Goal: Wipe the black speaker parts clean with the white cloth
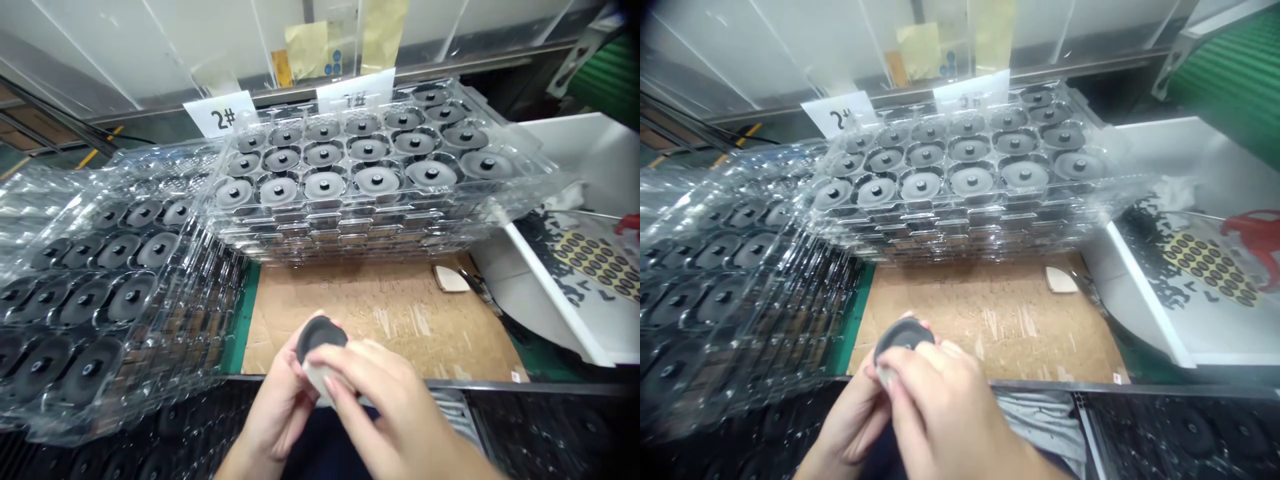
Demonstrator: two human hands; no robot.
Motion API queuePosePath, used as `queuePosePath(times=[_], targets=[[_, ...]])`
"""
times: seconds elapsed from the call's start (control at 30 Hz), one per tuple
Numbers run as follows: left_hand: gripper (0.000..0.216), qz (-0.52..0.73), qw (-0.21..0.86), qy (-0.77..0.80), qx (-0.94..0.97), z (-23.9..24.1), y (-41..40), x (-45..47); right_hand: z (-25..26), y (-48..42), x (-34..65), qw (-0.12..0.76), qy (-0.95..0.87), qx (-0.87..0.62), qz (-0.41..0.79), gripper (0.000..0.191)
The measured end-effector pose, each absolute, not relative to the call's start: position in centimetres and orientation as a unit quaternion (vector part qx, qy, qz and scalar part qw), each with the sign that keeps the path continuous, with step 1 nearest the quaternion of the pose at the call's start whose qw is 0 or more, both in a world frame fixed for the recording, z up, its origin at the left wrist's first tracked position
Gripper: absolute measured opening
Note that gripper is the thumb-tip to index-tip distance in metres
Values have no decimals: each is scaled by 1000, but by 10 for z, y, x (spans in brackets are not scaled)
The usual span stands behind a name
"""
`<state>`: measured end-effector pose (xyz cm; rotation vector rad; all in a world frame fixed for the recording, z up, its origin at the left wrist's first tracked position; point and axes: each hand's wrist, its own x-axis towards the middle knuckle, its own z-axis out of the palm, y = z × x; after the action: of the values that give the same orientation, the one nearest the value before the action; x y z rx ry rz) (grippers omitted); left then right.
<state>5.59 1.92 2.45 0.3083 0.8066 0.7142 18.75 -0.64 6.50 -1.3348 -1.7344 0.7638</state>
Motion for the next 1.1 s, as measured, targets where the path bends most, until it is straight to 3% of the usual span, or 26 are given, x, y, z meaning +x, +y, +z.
queuePosePath(times=[0.07, 0.2, 0.27, 0.37, 0.47, 0.57, 0.63, 0.7, 0.83, 0.97, 1.1], targets=[[50, 343, 839, 391, 161, 25, 17, 56, 66, -3, 186, 358, -695, -525, 336, 22], [51, 323, 843, 396, 166, 29, 14, 58, 64, 1, 187, 429, -682, -553, 213, 24], [47, 327, 843, 399, 152, 32, 15, 56, 63, -6, 190, 443, -696, -514, 234, 25], [47, 317, 858, 380, 139, 39, 20, 54, 65, -23, 201, 386, -694, -535, 289, 23], [39, 281, 880, 365, 120, 44, 21, 58, 70, -29, 211, 327, -699, -602, 203, 25], [30, 264, 892, 348, 120, 46, 20, 63, 74, -14, 215, 354, -762, -527, 129, 28], [36, 271, 892, 332, 142, 46, 19, 62, 70, 1, 220, 392, -778, -458, 179, 28], [45, 283, 892, 320, 146, 44, 17, 55, 56, 10, 228, 412, -732, -486, 242, 29], [47, 318, 896, 292, 108, 40, 15, 39, -5, -2, 235, 354, -622, -650, 258, 28], [47, 311, 903, 279, 100, 37, 15, 38, -60, -31, 227, 318, -632, -645, 289, 24], [44, 270, 917, 275, 103, 41, 18, 46, -33, -35, 230, 324, -597, -680, 277, 24]])
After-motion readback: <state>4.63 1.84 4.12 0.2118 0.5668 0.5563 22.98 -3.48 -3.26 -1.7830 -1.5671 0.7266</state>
